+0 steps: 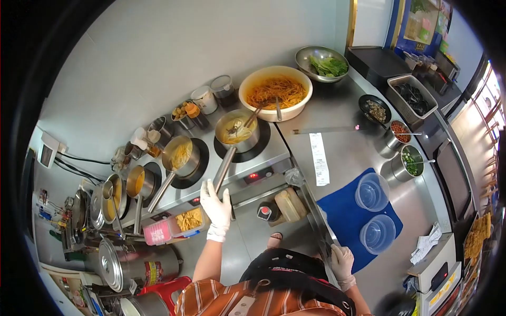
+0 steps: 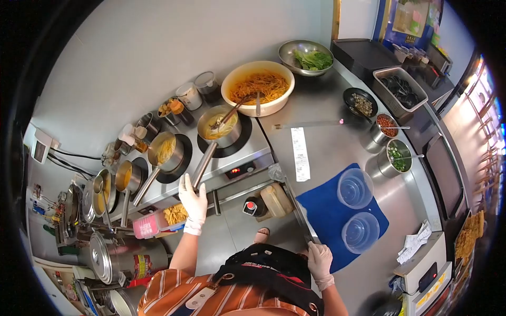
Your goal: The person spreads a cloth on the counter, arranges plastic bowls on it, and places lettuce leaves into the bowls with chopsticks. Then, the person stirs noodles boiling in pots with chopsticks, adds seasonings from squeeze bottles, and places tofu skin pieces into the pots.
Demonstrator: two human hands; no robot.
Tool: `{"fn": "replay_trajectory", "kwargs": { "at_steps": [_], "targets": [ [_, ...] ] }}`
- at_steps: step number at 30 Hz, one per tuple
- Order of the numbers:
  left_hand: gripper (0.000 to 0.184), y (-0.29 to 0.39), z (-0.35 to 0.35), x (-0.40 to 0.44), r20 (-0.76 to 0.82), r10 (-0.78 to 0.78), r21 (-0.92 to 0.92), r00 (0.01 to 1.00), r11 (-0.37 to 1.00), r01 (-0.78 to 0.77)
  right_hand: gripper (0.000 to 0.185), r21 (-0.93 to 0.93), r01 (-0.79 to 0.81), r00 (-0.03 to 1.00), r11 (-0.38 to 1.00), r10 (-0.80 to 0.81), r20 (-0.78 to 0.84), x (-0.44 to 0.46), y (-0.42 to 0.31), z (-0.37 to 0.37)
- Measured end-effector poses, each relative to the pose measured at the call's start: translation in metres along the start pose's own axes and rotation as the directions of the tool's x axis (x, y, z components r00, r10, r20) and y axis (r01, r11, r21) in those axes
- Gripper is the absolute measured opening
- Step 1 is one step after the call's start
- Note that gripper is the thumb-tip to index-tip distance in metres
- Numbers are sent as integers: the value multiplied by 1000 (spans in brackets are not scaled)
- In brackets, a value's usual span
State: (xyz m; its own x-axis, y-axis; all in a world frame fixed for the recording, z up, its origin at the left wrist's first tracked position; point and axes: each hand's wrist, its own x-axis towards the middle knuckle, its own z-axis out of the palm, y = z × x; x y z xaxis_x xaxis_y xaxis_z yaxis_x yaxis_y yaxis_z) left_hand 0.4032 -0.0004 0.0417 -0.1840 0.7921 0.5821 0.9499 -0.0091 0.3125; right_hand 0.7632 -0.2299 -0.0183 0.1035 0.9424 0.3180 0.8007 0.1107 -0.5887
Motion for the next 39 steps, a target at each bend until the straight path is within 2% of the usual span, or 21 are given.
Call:
{"fn": "replay_trajectory", "kwargs": {
  "at_steps": [4,6,7,11,14,15,16,18,19,22,24,25,26,28,29,31,33,34,36,38,39],
  "targets": [
    [65,-71,42,29,158,-157,-29,975,986,164,20,36,-16,1000,999,17,-3,34,-38,48],
    [65,-83,46,43,539,-305,-263,785,825,501,22,46,-6,1000,999,6,-1,49,-57,69],
    [58,-85,47,43,705,-342,-397,621,536,746,22,56,-9,1000,998,8,8,56,-67,77],
    [48,-93,45,52,733,-312,-408,605,510,757,18,123,-21,1000,992,23,-11,65,-94,104],
    [41,-88,41,52,746,-322,-410,583,468,783,20,50,21,999,999,-23,41,81,-102,117],
    [41,-89,42,53,748,-278,-414,603,515,751,20,46,15,999,999,-17,34,92,-103,118],
    [43,-87,38,55,779,-282,-371,560,512,775,23,44,36,996,998,-40,75,105,-102,118],
    [44,-99,45,46,668,-287,-446,687,585,677,26,63,113,990,992,-118,79,147,-99,116],
    [46,-108,53,40,591,-315,-528,743,546,651,30,31,167,984,985,-169,50,173,-96,116],
    [43,-107,30,44,309,-314,-558,898,705,439,45,-86,272,962,958,-268,58,269,-98,113],
    [43,-102,10,46,202,-321,-555,925,740,379,63,-137,295,954,946,-283,99,340,-108,114],
    [44,-100,1,45,250,-375,-597,893,667,447,72,-152,307,952,940,-300,65,373,-115,120],
    [43,-99,-4,41,186,-365,-615,912,681,397,76,-167,349,937,922,-340,80,403,-114,132],
    [41,-92,-18,34,157,-389,-521,908,748,411,86,-212,395,918,894,-375,133,456,-117,161],
    [41,-89,-21,30,143,-389,-517,910,755,404,77,-236,410,912,881,-385,143,475,-118,177],
    [38,-81,-23,18,198,-497,-640,845,587,496,68,-253,430,902,866,-402,158,506,-112,210],
    [37,-81,-17,7,195,-521,-671,831,547,500,42,-262,462,885,847,-418,207,524,-108,227],
    [36,-80,-15,0,195,-539,-702,819,507,501,42,-253,470,879,846,-422,222,530,-100,232],
    [36,-75,-17,-2,191,-552,-651,811,547,526,24,-94,345,875,934,-283,393,541,-103,227],
    [36,-70,-18,-4,188,-574,-594,797,580,557,16,76,517,854,853,-519,19,544,-82,224],
    [35,-69,-17,-3,204,-560,-591,803,583,557,16,166,387,904,907,-408,124,543,-87,200]
  ]
}}
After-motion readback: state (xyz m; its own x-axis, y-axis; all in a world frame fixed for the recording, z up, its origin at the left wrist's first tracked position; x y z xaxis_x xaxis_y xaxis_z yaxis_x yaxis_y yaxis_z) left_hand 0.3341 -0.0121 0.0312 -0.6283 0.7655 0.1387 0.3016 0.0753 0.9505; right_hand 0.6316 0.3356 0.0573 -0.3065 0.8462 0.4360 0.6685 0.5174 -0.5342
